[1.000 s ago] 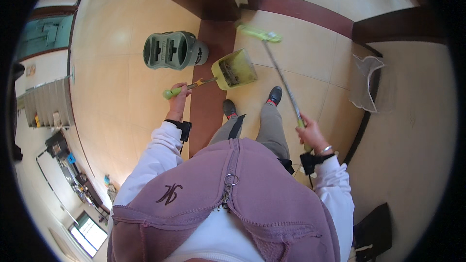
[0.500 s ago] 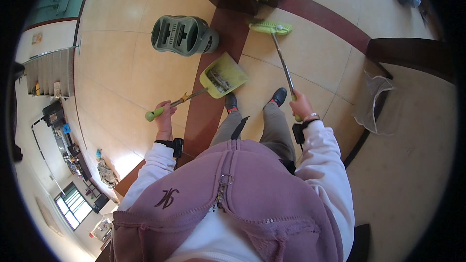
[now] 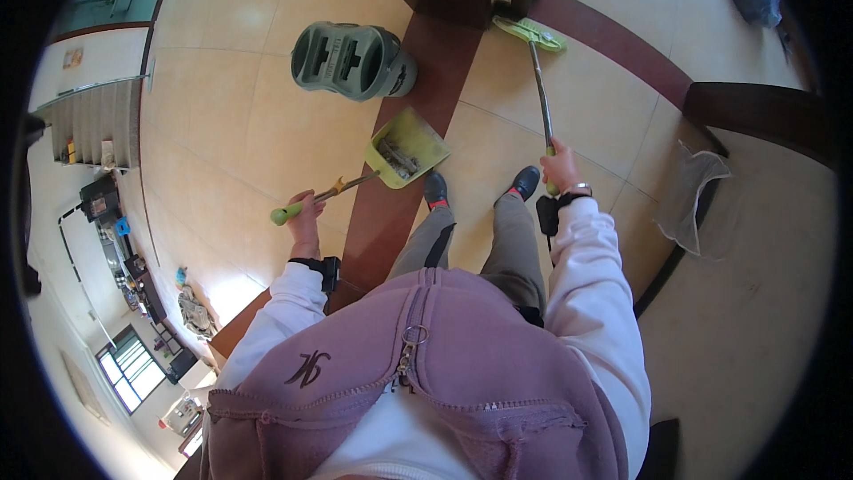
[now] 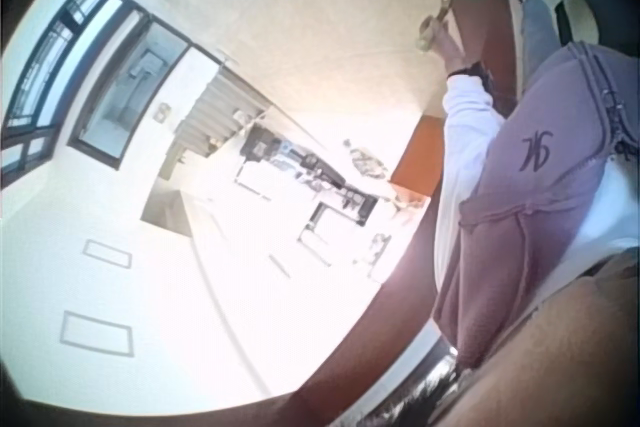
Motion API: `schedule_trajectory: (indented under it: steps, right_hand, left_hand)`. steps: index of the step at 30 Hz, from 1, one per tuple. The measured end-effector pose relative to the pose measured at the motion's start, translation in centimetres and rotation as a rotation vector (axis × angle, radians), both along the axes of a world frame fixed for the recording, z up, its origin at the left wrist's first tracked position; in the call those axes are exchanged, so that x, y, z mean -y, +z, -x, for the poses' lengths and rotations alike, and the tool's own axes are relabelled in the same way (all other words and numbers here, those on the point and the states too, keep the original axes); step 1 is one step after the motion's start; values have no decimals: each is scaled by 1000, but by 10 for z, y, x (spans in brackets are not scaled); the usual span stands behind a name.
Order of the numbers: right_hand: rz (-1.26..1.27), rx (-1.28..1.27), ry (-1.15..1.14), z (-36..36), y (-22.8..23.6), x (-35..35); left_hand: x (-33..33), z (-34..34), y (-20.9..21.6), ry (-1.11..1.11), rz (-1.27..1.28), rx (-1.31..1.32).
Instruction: The person sweeps a tiled floor using a broom and dustpan, gathering debris into the dustpan and moving around the room. They briefly lift a small stool to sweep underneath it, then continue sweeping and emptying the dustpan into a plastic bag.
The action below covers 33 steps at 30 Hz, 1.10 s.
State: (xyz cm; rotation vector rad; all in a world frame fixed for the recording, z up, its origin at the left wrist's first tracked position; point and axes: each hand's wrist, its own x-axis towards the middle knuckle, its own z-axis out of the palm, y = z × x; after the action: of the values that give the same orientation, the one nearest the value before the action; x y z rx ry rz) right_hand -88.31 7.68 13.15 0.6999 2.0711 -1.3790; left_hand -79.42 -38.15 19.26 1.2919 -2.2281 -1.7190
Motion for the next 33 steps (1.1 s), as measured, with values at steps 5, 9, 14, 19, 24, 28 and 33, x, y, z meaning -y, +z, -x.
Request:
schedule_trajectory:
  steps: [5,9,14,19,24,28,33]
  right_hand:
    - [-247,57,281,-34,27,0]
    - [-19,227,111,-77,78,-8]
    - [25,247,122,-95,102,27]
    - [69,74,229,-51,51,81]
    - [-36,-23,389,11,-2,153]
    - [-332,-54,622,34,-22,197]
    - [-534,-54,734,20,-27,211]
  left_hand:
    - [7,-3,-9,-42,4,70]
    - [18,-6,-17,-19,-8,50]
    - [34,-13,-27,1,-34,52]
    - [41,-21,-28,-29,-48,64]
    - [39,-23,-23,-59,-76,61]
    - [43,-25,-24,-100,-68,52]
    - [51,-26,-28,-178,-85,-15]
